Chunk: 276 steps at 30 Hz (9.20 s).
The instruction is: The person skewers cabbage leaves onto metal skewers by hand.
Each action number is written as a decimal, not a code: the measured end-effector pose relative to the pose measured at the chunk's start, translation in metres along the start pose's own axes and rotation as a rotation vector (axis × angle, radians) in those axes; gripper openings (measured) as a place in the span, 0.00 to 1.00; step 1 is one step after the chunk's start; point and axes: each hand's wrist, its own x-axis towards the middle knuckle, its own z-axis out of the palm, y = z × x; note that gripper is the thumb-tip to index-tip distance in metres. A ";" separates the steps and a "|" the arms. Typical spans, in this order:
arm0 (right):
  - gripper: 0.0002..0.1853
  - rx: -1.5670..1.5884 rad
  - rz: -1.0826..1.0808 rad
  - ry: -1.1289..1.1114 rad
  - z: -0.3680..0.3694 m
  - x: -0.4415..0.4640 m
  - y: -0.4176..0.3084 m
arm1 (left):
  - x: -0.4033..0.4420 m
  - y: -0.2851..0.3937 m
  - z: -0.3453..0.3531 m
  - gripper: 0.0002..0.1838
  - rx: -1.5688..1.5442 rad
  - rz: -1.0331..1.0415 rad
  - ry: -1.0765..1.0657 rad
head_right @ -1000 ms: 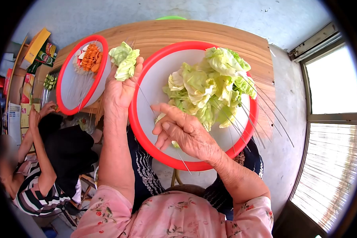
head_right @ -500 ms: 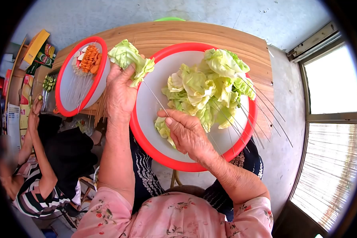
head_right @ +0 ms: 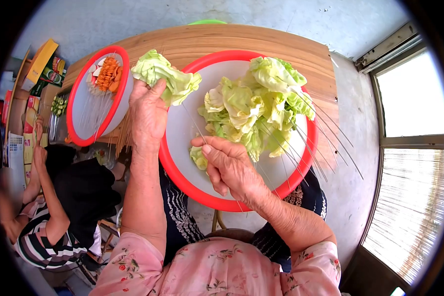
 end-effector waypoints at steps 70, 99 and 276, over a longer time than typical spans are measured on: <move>0.10 -0.733 -0.578 0.275 -0.018 0.024 0.008 | 0.000 -0.013 0.004 0.17 -0.208 -0.334 0.217; 0.06 -0.589 -0.401 0.267 -0.014 0.025 0.008 | 0.003 -0.015 -0.003 0.14 -0.232 -0.361 0.279; 0.16 -1.101 -1.203 0.538 -0.031 0.033 -0.005 | -0.076 0.030 -0.027 0.07 0.687 -0.599 -0.712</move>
